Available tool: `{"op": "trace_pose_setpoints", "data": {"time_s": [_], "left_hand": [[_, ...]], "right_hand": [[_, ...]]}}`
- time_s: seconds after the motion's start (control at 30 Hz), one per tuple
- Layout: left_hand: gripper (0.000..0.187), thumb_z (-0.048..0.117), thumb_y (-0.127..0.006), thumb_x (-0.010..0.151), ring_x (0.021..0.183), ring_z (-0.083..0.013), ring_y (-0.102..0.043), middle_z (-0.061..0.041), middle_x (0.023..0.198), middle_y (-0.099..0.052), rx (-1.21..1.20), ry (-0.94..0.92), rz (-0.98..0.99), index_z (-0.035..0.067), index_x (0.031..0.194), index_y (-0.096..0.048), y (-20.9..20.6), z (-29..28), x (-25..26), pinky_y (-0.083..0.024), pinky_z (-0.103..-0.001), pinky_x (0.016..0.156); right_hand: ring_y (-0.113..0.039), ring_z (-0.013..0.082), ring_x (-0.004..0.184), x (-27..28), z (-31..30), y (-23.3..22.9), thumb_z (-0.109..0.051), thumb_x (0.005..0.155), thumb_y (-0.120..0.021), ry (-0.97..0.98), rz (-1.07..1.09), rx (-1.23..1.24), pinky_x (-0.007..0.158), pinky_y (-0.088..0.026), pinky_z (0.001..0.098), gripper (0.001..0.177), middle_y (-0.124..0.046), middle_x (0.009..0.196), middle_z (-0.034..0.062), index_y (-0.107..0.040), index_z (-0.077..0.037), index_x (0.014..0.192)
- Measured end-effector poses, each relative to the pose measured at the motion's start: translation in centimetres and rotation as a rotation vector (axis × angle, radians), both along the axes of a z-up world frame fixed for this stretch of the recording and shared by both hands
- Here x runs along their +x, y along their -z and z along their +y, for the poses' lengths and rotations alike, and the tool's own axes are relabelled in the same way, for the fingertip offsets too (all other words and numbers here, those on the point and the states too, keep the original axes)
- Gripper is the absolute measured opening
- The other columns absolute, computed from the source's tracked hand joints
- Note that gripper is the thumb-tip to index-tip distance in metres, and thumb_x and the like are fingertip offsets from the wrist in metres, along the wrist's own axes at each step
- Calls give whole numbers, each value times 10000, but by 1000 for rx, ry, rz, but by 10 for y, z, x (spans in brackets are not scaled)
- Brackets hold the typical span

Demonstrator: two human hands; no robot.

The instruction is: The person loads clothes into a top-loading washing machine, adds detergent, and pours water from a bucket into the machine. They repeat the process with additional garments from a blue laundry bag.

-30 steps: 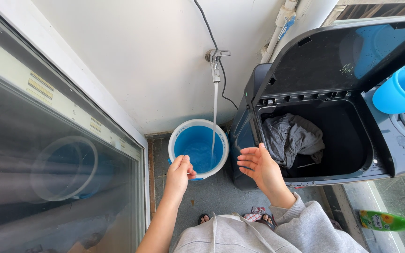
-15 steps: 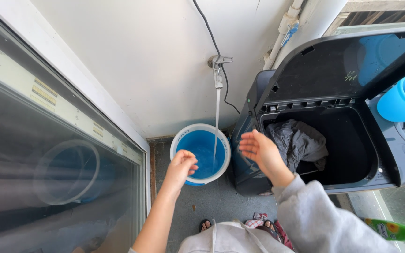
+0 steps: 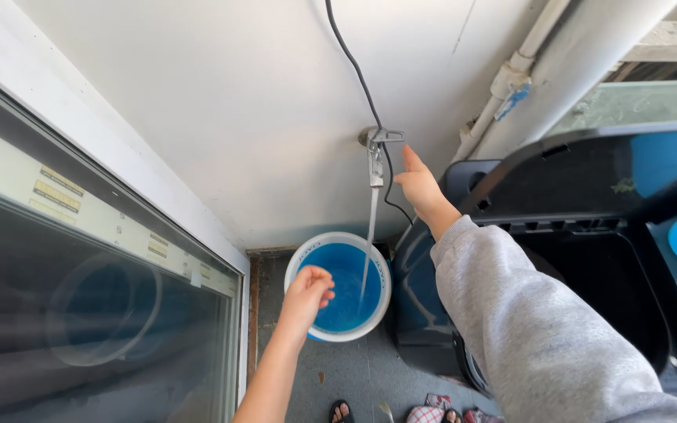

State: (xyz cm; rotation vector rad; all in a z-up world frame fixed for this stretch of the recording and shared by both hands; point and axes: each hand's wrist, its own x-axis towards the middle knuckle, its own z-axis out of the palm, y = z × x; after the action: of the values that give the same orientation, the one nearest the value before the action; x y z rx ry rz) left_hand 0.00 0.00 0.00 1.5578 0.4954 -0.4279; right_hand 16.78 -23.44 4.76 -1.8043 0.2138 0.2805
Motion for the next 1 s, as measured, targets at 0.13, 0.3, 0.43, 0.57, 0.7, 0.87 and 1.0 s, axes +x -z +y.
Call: {"op": "trace_pose_setpoints", "data": {"time_s": [0.13, 0.3, 0.43, 0.57, 0.7, 0.87, 1.0], "left_hand": [[111, 167, -543, 986, 875, -155, -676, -23, 996, -701, -7, -11, 122, 138, 998, -650, 9, 10, -6, -531, -303, 808], [102, 177, -581, 968, 889, -169, -682, -44, 1006, -706, -13, -104, 200, 131, 1005, -665, 26, 28, -16, -522, -309, 836], [131, 192, -571, 971, 925, -175, -687, -51, 1062, -711, 3, -119, 222, 131, 1045, -661, 18, 30, -14, -531, -315, 863], [111, 179, -575, 968, 913, -166, -683, -40, 1022, -700, -10, -114, 226, 136, 1016, -666, 22, 22, -10, -524, -306, 849], [136, 182, -552, 960, 911, -156, -677, -19, 1023, -700, -10, -72, 220, 137, 1027, -662, 20, 12, -10, -513, -299, 833], [134, 172, -570, 959, 911, -158, -679, -31, 1017, -697, -3, -64, 237, 136, 1044, -668, 16, 10, -18, -522, -297, 837], [124, 181, -571, 982, 895, -165, -684, -49, 1038, -720, 1, -62, 251, 129, 1035, -670, 17, 10, -25, -544, -308, 835]], "right_hand": [[-62, 228, 1597, 36, 1, 13, -19, 966, -380, 52, 119, -18, 1283, -132, 405, 762, -50, 1734, 36, -55, -150, 1642], [-88, 212, 1600, 49, 7, 21, 33, 977, -362, 116, 149, -13, 1265, -182, 423, 785, -49, 1734, 57, -23, -189, 1650], [-89, 221, 1602, 49, 6, 27, 74, 948, -340, 117, 139, 3, 1261, -173, 437, 825, -59, 1734, 71, -21, -218, 1651], [-53, 221, 1605, 46, 5, 19, 80, 965, -329, 66, 169, -58, 1258, -155, 413, 841, -4, 1738, 45, 42, -246, 1645], [-55, 228, 1607, 37, 6, 6, 67, 982, -370, 41, 181, -87, 1245, -181, 408, 847, 2, 1737, 70, 62, -238, 1644], [-81, 228, 1601, -1, 8, 10, 25, 961, -413, 50, 144, 33, 1257, -179, 468, 846, -25, 1734, 72, 28, -216, 1643], [-148, 250, 1590, -45, -1, 4, -57, 939, -467, 44, 131, 130, 1235, -259, 498, 843, -59, 1734, 53, -19, -179, 1643]]}}
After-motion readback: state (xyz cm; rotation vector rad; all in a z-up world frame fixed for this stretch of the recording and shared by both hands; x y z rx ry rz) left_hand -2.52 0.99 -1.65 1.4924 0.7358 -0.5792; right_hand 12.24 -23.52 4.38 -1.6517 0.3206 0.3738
